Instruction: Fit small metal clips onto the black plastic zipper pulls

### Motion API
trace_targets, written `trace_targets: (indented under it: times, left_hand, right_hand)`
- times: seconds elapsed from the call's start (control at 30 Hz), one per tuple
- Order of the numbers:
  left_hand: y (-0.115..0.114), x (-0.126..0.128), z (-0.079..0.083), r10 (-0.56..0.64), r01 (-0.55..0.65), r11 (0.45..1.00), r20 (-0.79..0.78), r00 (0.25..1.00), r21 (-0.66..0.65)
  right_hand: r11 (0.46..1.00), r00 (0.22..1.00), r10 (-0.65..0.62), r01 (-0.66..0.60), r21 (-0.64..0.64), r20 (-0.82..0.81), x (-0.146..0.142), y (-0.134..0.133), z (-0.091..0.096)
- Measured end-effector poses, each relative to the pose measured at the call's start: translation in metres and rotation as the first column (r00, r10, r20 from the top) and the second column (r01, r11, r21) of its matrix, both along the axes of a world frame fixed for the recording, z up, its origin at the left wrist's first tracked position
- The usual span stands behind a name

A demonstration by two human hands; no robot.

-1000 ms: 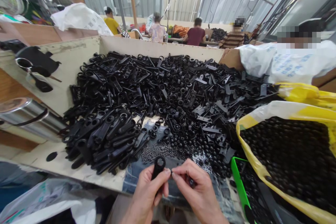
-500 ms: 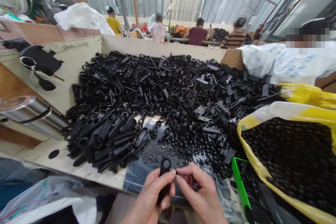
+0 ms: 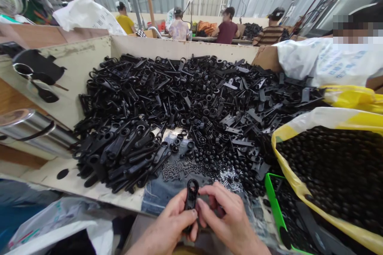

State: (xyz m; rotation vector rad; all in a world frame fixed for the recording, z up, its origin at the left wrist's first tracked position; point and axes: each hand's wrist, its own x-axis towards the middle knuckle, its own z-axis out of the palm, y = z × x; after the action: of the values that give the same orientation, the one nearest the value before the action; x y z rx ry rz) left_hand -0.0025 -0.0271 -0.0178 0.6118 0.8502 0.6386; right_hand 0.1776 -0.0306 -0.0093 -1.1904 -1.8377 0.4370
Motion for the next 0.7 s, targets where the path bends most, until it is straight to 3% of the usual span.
trace_targets:
  times: [0.23, 0.47, 0.63, 0.7]
  left_hand:
    - [0.003, -0.005, 0.001, -0.083, 0.117, 0.981, -0.207, 0.975, 0.155]
    - [-0.002, -0.014, 0.002, 0.039, 0.052, 0.984, -0.489, 0.872, 0.172]
    - [-0.002, -0.015, 0.006, -0.003, 0.225, 0.928, -0.596, 0.803, 0.298]
    - [-0.001, -0.018, 0.002, 0.010, 0.236, 0.915, -0.606, 0.796, 0.326]
  right_hand:
    - [0.998, 0.997, 0.059, -0.061, 0.024, 0.057, 0.000, 0.005, -0.003]
    - [0.998, 0.997, 0.055, -0.053, -0.039, 0.063, -0.006, -0.004, 0.001]
    - [0.998, 0.984, 0.031, -0.041, 0.053, 0.174, -0.009, -0.013, -0.002]
    - [0.993, 0.965, 0.033, -0.061, 0.099, 0.260, -0.009, -0.017, -0.003]
